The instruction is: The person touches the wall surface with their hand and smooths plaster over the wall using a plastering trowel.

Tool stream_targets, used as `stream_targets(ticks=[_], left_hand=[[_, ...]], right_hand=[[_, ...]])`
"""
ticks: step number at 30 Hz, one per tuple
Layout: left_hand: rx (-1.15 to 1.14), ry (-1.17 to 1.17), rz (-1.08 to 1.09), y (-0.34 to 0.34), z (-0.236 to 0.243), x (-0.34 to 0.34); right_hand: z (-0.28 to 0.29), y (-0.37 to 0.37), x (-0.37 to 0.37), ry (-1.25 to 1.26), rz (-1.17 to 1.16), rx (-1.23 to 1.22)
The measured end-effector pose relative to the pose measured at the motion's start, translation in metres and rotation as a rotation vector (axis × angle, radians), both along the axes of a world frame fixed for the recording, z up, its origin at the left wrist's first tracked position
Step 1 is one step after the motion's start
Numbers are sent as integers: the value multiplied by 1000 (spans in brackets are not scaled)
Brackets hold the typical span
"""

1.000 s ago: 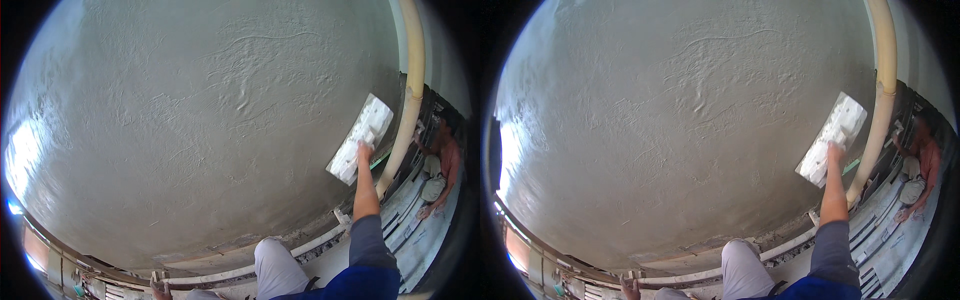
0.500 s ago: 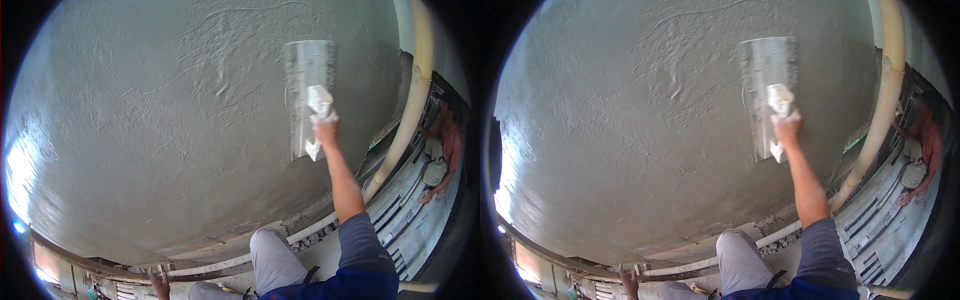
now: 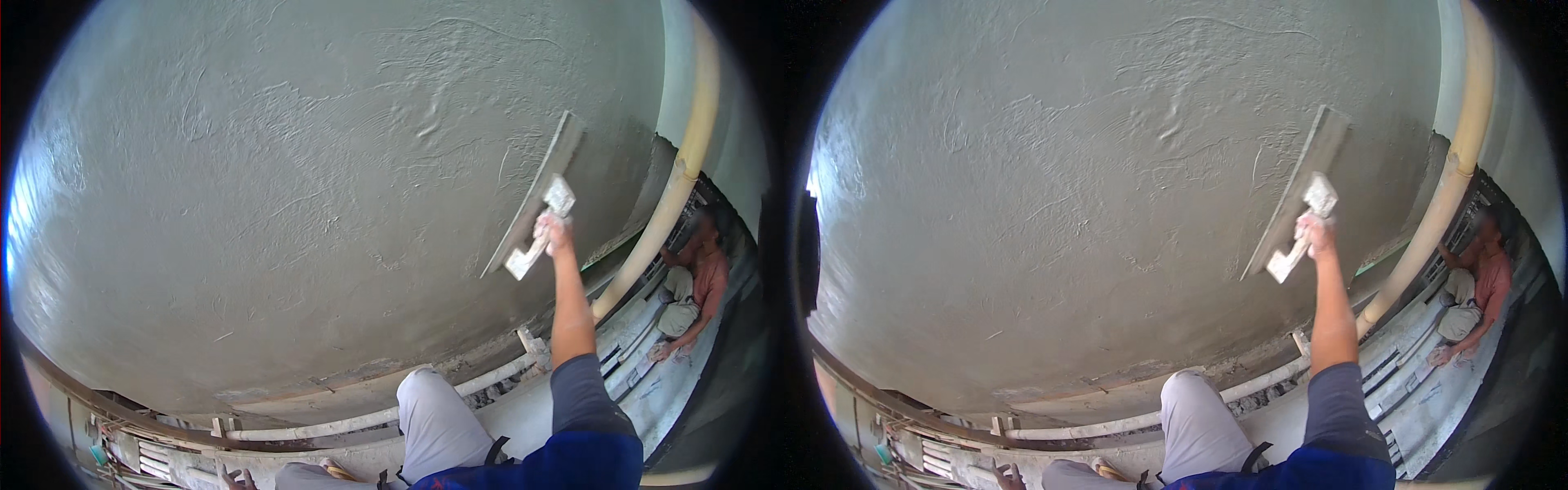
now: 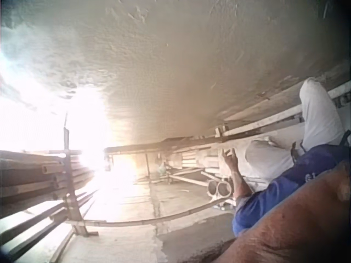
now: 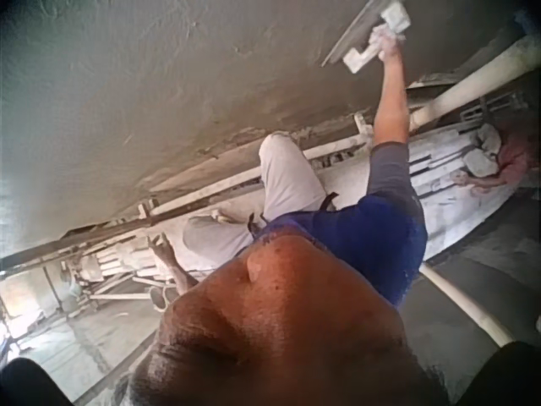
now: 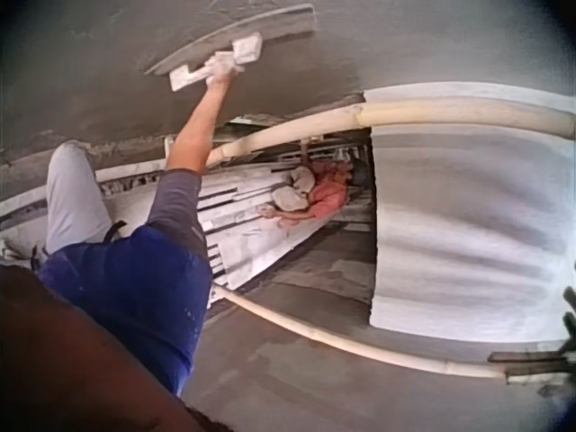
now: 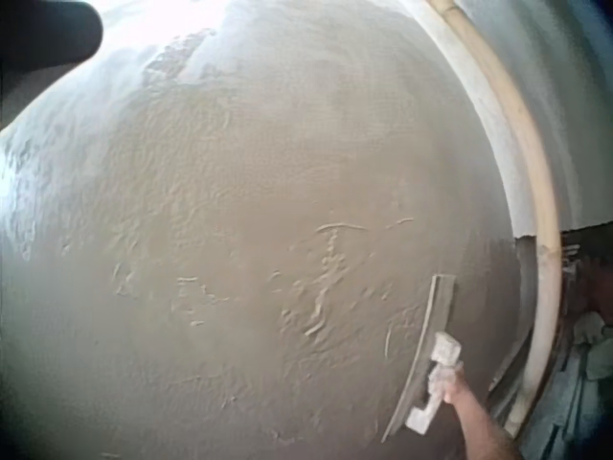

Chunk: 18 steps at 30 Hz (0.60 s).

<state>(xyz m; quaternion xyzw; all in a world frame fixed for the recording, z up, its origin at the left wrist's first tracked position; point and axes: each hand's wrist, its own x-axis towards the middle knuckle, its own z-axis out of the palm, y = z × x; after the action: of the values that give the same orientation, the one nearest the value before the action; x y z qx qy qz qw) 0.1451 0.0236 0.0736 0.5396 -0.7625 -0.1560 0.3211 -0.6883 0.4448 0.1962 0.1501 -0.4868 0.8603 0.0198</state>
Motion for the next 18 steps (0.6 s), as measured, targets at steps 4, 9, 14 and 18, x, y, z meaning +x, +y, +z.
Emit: stream_targets(ticks=[4, 9, 14, 18], left_hand=[[217, 56, -89, -6, 41, -63], [122, 357, -252, -45, 20, -125], [160, 399, -413, -35, -1, -186], [162, 438, -428, -27, -36, -193]], right_hand=[[15, -56, 71, 20, 159, 3], [40, -133, 134, 143, 232, 110], [78, -177, 172, 254, 236, 152], [111, -212, 204, 332, 273, 184]])
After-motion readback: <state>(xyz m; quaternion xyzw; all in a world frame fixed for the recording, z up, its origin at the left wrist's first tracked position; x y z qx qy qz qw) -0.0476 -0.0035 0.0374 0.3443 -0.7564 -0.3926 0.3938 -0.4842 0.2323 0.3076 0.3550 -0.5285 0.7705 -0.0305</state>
